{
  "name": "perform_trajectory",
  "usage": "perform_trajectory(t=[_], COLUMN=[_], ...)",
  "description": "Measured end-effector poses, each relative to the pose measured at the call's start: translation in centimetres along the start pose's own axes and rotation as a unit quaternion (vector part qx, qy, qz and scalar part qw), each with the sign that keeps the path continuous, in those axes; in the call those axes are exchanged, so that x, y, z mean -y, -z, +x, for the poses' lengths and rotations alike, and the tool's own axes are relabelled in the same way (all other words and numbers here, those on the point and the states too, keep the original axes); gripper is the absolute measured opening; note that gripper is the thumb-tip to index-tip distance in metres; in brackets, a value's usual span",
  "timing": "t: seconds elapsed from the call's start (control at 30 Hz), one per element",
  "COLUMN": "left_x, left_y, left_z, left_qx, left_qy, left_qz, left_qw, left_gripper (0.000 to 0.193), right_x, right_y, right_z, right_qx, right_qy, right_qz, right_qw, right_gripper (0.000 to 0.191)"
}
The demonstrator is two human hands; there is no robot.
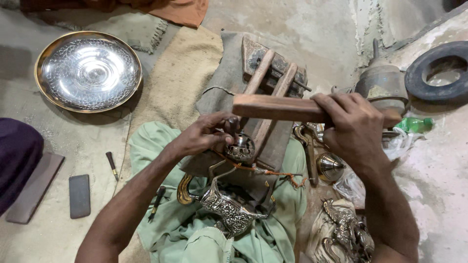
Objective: The person sits on the floor and holds a small punch against ornate silver metalware resting on a wooden anvil stand, striking the punch with a wooden mallet to chase decorative patterns. The person repositions the metal piece and the punch repeatedly while hammering different areas of the object.
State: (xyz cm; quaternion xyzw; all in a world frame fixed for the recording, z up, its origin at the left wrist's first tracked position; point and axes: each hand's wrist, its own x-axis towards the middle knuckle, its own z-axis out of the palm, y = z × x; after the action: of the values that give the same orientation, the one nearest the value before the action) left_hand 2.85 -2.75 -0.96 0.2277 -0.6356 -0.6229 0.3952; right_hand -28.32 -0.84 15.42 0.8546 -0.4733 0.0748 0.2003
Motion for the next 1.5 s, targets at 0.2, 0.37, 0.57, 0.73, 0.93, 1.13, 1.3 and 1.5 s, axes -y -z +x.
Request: perform_trajectory(t=[0.2,0.37,0.57,0.73,0.93,1.13,1.3,1.5], left_x=[0.2,0.1,0.1,-0.1,-0.3,-0.9,-1.2,-1.3], left_y=[0.0,0.2,0.1,-0.3,-0.2,-0.1,-0.3,-0.4], left_z=[0.1,0.0,-0.2,-0.1,0.0,0.3,0.2,0.2], left_qx=[0.008,0.015,0.003,-0.025,-0.020,-0.032,-0.025,-0.009], left_qy=[-0.011,-0.019,0.024,0.043,0.032,0.045,0.024,0.009], left_qz=[-0.033,-0.066,-0.029,-0.038,-0.055,-0.040,-0.089,-0.088], left_qw=[0.999,0.998,0.999,0.998,0.998,0.998,0.995,0.996], left_gripper=[0.045,0.045,0.044,0.063,0.061,0.063,0.058,0.049], right_x=[0.0,0.3,0.3,-0.2,0.2,0.7,1.0,1.7], right_y=[0.2,0.2,0.0,0.0,0.2,0.8,1.5,1.7], right_z=[0.5,0.4,0.5,0.6,1.1,1.7,1.9,1.6], right_qx=[0.050,0.035,-0.031,0.019,0.048,0.005,0.031,0.057], right_qy=[0.020,-0.145,-0.053,-0.026,-0.136,-0.057,-0.007,0.013], right_qz=[-0.049,0.170,0.141,0.049,0.136,0.129,0.035,-0.051], right_qw=[0.997,0.974,0.988,0.998,0.980,0.990,0.999,0.997], right_gripper=[0.057,0.044,0.045,0.056,0.043,0.052,0.058,0.049])
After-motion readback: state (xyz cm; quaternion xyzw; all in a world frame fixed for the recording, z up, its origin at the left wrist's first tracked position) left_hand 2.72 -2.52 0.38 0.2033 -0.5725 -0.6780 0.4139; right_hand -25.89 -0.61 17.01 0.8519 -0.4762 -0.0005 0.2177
